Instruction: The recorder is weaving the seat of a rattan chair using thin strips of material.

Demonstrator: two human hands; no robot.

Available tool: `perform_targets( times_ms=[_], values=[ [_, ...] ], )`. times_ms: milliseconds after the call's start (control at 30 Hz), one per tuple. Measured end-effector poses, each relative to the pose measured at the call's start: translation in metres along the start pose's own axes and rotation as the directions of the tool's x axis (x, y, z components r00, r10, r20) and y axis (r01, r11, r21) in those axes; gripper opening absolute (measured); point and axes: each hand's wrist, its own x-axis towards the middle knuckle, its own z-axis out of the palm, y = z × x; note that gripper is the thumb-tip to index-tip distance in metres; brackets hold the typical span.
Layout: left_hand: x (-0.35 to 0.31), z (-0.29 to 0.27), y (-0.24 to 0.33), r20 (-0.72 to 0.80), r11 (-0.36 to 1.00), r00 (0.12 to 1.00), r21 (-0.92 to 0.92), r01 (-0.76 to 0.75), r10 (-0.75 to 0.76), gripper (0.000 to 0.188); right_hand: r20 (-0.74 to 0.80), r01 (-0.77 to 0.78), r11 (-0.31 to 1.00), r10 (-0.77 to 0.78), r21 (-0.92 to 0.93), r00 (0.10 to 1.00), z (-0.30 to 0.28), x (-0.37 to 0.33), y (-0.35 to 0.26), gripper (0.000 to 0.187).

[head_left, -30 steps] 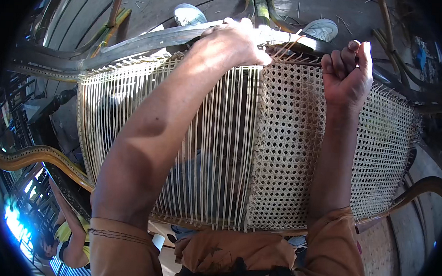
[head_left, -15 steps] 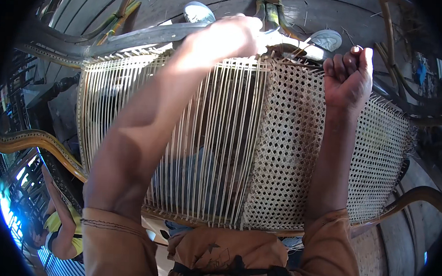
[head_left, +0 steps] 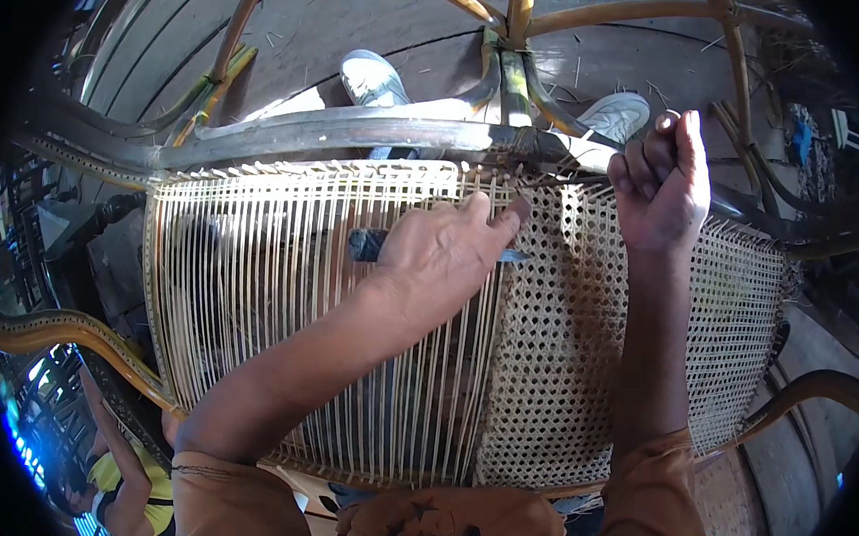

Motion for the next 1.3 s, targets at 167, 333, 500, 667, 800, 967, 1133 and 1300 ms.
perform_targets(
  times_ms=[167, 333, 500, 667, 800, 967, 1133, 1300],
  values=[
    [0.001, -0.001, 0.004, 0.094, 1.0, 0.995, 0.019, 0.022, -0.024, 0.056, -0.023, -0.025, 1.0, 0.024, -0.015, 0.999, 0.0, 0.002, 0.004, 0.029],
    [-0.003, -0.007, 0.007, 0.093, 0.993, 0.994, -0.097, 0.061, -0.052, 0.066, -0.06, -0.039, 0.998, 0.036, -0.04, 0.998, 0.0, 0.006, 0.003, 0.033],
    [-0.002, -0.009, 0.009, 0.159, 0.991, 0.986, -0.112, 0.07, -0.051, 0.067, -0.014, -0.079, 0.993, 0.078, -0.085, 0.997, 0.003, 0.011, 0.002, 0.031],
    [-0.003, -0.006, 0.009, 0.168, 0.99, 0.985, -0.119, 0.071, -0.05, 0.066, 0.054, -0.063, 0.974, 0.077, -0.218, 0.996, 0.013, 0.011, -0.001, 0.03],
    [-0.003, -0.003, 0.011, 0.151, 0.992, 0.988, -0.112, 0.057, -0.04, 0.062, 0.158, -0.019, 0.908, 0.094, -0.419, 0.983, 0.035, 0.003, -0.001, 0.031],
    [0.001, 0.002, 0.009, 0.192, 0.98, 0.981, -0.185, 0.075, -0.039, 0.045, 0.562, 0.43, 0.529, 0.111, -0.732, 0.82, 0.064, -0.011, 0.018, 0.031],
    [0.0, 0.005, 0.002, 0.124, 0.964, 0.991, -0.254, 0.073, -0.043, 0.042, 0.463, 0.242, 0.707, 0.135, -0.664, 0.876, 0.07, -0.005, 0.009, 0.025],
    [-0.004, 0.007, 0.004, 0.07, 0.971, 0.997, -0.237, 0.031, -0.015, 0.047, 0.494, 0.458, 0.875, -0.332, -0.158, 0.803, 0.065, -0.013, -0.019, 0.034]
  ],
)
